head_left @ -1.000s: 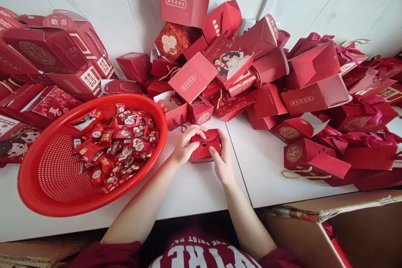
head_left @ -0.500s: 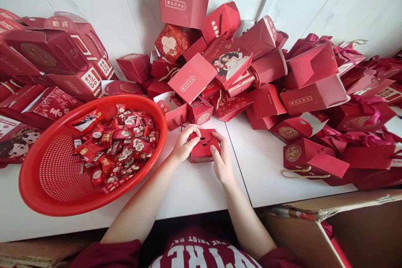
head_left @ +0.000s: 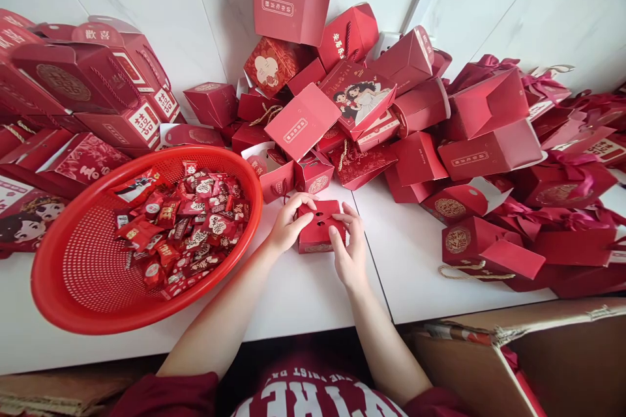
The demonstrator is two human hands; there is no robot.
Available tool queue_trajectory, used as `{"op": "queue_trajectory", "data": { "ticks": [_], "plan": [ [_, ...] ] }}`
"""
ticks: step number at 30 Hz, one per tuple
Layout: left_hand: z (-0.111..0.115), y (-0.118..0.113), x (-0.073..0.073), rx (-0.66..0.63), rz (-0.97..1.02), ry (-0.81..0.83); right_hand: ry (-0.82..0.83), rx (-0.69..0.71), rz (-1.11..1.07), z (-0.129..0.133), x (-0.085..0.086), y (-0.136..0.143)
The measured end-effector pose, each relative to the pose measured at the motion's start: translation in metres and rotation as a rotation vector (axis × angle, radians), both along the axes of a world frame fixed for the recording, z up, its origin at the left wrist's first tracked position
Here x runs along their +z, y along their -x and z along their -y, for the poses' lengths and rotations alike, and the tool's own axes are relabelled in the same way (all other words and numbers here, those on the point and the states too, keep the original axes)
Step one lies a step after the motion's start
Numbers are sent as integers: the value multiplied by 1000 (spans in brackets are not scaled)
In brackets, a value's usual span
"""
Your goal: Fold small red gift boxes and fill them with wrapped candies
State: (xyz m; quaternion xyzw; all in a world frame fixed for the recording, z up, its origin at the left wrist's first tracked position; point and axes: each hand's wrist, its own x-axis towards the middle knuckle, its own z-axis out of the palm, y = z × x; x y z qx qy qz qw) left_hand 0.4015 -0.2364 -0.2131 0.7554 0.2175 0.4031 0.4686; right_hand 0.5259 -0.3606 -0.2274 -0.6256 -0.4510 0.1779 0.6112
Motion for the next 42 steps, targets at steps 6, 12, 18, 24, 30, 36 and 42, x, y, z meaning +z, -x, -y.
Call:
{"op": "queue_trajectory", "data": {
  "ticks": [6,12,18,24,30,36,42],
  "plan": [
    [10,8,22,-42,-69,-144,-50,-50,51,4,6,1],
    [20,5,32,-7,-127,-164,-90,-52,85,5,7,3],
    [18,1,25,-21,-58,-128,-78,-54,110,2,5,4],
    [17,1,23,-57,-62,-189,-83,-38,79,3,4,5],
    [17,3,23,-78,-44,-183,-76,-52,54,2,4,3],
    [13,7,25,-31,-111,-237,-155,-35,-75,-1,0,3],
    [13,15,34,-71,-496,-452,-101,-6,-98,-1,1,2]
  ]
}}
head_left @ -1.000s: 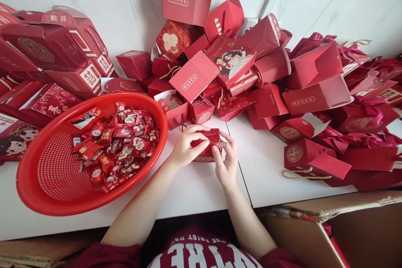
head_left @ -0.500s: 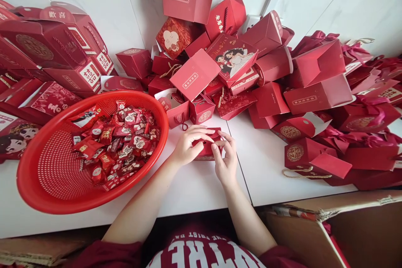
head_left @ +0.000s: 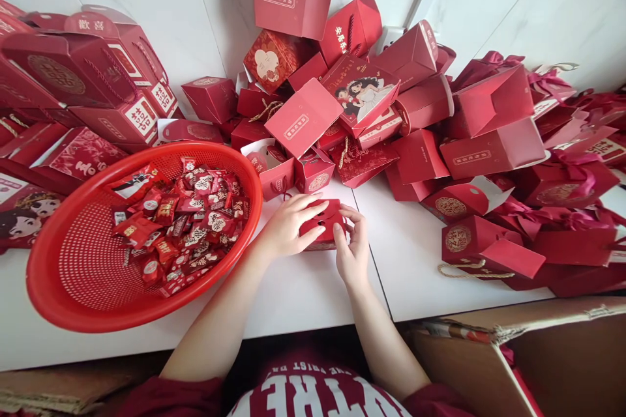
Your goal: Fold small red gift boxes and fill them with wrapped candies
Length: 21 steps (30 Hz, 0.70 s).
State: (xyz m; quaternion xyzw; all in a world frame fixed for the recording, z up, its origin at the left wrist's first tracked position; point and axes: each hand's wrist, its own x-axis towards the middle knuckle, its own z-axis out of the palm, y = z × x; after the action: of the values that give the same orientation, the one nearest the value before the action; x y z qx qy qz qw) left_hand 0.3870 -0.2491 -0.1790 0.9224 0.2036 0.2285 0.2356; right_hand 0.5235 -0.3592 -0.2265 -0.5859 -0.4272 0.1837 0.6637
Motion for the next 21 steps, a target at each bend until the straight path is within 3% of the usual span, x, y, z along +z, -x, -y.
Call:
{"op": "queue_trajectory", "data": {
  "ticks": [4,9,15,21],
  "plan": [
    [6,4,7,-22,-144,-66,48,-9,71,2,0,-3],
    [13,7,9,10,-170,-94,44,-33,90,5,-3,-1],
    [14,2,2,72,-70,-43,-128,-161,44,8,-8,2],
    [21,-9,-3,98,33,-120,-239,-274,1,10,-9,2]
  ]
}}
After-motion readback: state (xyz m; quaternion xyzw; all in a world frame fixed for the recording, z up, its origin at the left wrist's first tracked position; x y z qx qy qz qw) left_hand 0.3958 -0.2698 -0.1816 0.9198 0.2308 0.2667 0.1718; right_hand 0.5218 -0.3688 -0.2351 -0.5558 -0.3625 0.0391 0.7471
